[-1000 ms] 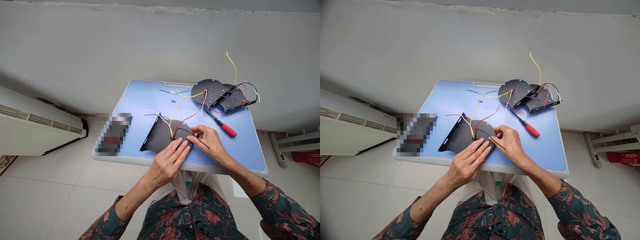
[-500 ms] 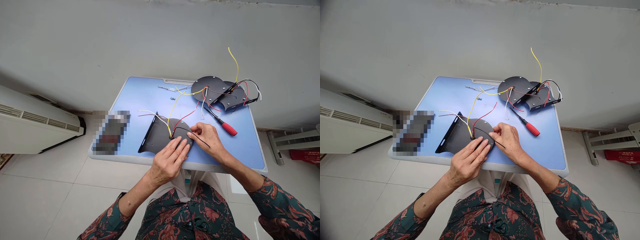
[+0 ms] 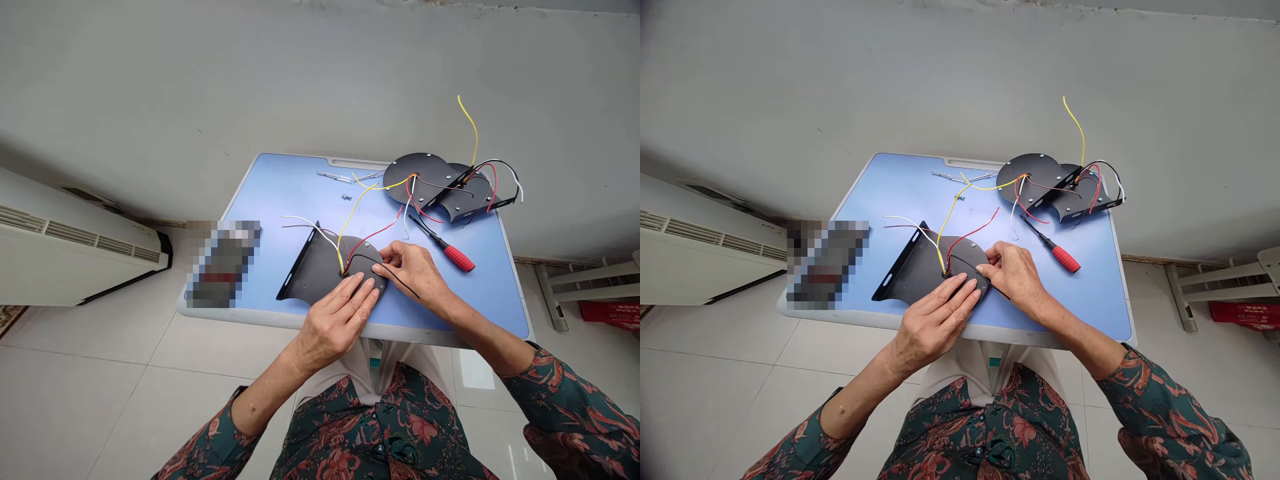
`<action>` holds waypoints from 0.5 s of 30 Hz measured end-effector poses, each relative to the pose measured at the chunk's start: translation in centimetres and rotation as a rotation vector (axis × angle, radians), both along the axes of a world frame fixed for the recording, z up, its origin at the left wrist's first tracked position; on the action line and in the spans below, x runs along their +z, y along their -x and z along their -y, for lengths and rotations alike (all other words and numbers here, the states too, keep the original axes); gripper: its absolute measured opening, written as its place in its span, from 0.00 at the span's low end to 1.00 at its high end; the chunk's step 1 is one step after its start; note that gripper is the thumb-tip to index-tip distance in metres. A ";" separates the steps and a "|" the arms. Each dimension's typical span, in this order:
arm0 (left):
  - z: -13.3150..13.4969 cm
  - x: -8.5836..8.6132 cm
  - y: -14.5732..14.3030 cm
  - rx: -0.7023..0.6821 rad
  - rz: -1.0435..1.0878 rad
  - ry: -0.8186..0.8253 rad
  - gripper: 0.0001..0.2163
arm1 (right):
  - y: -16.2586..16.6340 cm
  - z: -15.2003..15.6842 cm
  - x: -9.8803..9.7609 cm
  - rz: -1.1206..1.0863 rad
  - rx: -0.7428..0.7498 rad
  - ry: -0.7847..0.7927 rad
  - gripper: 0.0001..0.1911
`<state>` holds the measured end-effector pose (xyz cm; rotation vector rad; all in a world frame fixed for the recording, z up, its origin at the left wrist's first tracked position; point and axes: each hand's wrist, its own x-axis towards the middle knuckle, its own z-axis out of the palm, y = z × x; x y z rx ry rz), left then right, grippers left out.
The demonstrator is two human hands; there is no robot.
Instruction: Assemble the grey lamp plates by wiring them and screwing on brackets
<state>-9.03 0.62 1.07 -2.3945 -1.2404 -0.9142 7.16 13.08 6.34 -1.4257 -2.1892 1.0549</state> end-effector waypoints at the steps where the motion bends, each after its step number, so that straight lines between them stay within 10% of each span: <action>1: 0.0 0.1 0.0 0.004 0.005 -0.003 0.16 | 0.0 0.1 -0.1 -0.006 -0.005 -0.001 0.06; 15: 0.2 -0.5 0.1 -0.014 -0.008 -0.004 0.16 | -0.1 -0.2 -0.1 -0.043 0.021 0.067 0.05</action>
